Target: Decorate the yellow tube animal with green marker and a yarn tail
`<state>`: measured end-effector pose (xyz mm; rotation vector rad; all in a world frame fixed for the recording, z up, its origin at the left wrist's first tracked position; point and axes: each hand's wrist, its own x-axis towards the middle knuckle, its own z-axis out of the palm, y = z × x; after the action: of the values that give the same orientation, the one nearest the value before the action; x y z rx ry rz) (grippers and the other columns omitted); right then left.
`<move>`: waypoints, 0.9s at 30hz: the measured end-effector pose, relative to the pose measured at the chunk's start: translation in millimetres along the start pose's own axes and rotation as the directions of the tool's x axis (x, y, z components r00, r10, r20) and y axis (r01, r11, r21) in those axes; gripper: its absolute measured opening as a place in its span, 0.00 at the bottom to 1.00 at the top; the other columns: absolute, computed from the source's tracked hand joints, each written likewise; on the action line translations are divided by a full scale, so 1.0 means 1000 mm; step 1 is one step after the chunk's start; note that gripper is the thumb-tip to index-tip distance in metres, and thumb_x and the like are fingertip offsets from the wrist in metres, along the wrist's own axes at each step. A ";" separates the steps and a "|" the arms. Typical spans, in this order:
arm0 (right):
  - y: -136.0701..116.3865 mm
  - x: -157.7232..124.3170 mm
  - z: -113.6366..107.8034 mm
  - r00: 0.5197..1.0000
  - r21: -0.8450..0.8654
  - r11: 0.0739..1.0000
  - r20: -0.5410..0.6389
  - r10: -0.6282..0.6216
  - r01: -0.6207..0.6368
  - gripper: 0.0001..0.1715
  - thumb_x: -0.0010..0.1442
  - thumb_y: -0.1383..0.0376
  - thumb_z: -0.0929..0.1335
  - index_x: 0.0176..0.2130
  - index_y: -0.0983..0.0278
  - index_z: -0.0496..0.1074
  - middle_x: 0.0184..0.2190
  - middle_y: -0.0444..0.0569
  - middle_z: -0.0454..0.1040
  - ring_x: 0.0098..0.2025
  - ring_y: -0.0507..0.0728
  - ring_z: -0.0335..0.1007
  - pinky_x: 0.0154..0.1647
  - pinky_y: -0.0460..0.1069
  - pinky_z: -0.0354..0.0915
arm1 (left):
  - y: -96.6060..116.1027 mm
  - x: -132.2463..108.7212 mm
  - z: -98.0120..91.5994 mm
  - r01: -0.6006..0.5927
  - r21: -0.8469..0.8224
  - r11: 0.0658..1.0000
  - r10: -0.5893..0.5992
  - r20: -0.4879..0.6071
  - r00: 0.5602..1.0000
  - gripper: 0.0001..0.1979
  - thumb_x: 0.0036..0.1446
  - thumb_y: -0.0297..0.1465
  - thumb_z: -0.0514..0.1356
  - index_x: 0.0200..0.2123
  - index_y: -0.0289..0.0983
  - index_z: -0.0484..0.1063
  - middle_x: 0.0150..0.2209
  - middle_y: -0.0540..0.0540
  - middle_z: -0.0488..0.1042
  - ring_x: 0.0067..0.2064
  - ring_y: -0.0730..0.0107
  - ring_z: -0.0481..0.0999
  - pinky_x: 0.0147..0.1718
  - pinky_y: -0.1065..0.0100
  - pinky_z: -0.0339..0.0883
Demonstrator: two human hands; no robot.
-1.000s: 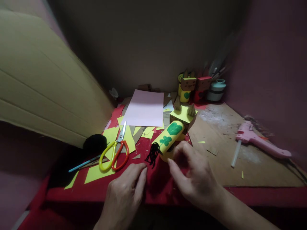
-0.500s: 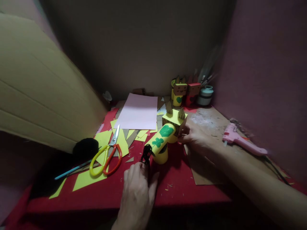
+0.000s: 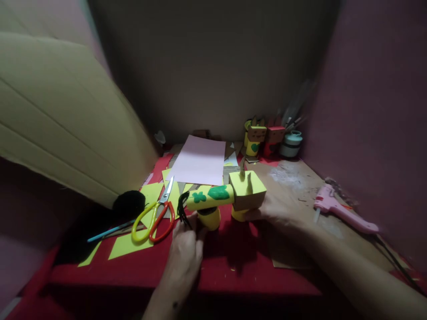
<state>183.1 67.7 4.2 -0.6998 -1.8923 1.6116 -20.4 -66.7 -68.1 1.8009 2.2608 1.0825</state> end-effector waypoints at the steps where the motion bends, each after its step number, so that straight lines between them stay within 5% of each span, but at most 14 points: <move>1: 0.002 0.000 0.002 0.999 0.032 0.999 0.026 0.030 -0.031 0.14 0.44 0.67 0.74 0.35 0.62 0.77 0.32 0.47 0.77 0.38 0.61 0.73 0.42 0.55 0.68 | -0.003 0.003 -0.001 0.016 -0.008 1.000 -0.016 -0.007 1.000 0.10 0.61 0.35 0.52 0.40 0.39 0.72 0.42 0.36 0.76 0.45 0.47 0.76 0.43 0.48 0.72; 6: 0.018 -0.002 0.009 0.999 -0.018 0.999 -0.016 0.050 -0.050 0.25 0.44 0.65 0.75 0.45 0.61 0.74 0.41 0.49 0.78 0.44 0.63 0.72 0.47 0.57 0.67 | -0.006 0.010 0.004 0.021 -0.018 1.000 -0.022 -0.080 0.997 0.15 0.60 0.33 0.50 0.46 0.37 0.71 0.41 0.36 0.76 0.44 0.47 0.76 0.44 0.46 0.71; 15: 0.039 -0.008 0.015 0.990 -0.167 0.976 0.005 -0.138 0.137 0.31 0.47 0.66 0.73 0.52 0.61 0.72 0.45 0.51 0.75 0.43 0.63 0.72 0.43 0.55 0.70 | -0.004 -0.003 0.006 0.022 -0.014 1.000 -0.024 -0.118 0.993 0.16 0.61 0.33 0.50 0.48 0.35 0.71 0.43 0.36 0.76 0.47 0.46 0.73 0.48 0.43 0.68; 21: 0.039 -0.012 0.018 0.994 -0.167 0.980 0.053 -0.100 0.108 0.29 0.46 0.66 0.73 0.49 0.62 0.73 0.40 0.50 0.77 0.42 0.63 0.73 0.43 0.55 0.70 | 0.000 -0.002 0.003 0.053 -0.020 0.998 -0.054 -0.118 0.992 0.15 0.60 0.33 0.50 0.45 0.35 0.72 0.42 0.36 0.76 0.45 0.49 0.74 0.47 0.46 0.70; 27: 0.039 -0.018 0.024 0.993 -0.214 0.977 -0.120 -0.020 -0.006 0.27 0.46 0.65 0.74 0.47 0.63 0.73 0.38 0.49 0.78 0.40 0.63 0.74 0.39 0.54 0.70 | 0.002 0.000 0.000 0.070 -0.025 0.997 -0.073 -0.136 0.988 0.16 0.61 0.36 0.51 0.45 0.35 0.73 0.42 0.37 0.77 0.45 0.52 0.76 0.45 0.51 0.72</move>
<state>180.5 43.6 -38.6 -0.8591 -1.9939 1.3398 -18.4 -67.0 -66.7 1.6723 2.3600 1.2474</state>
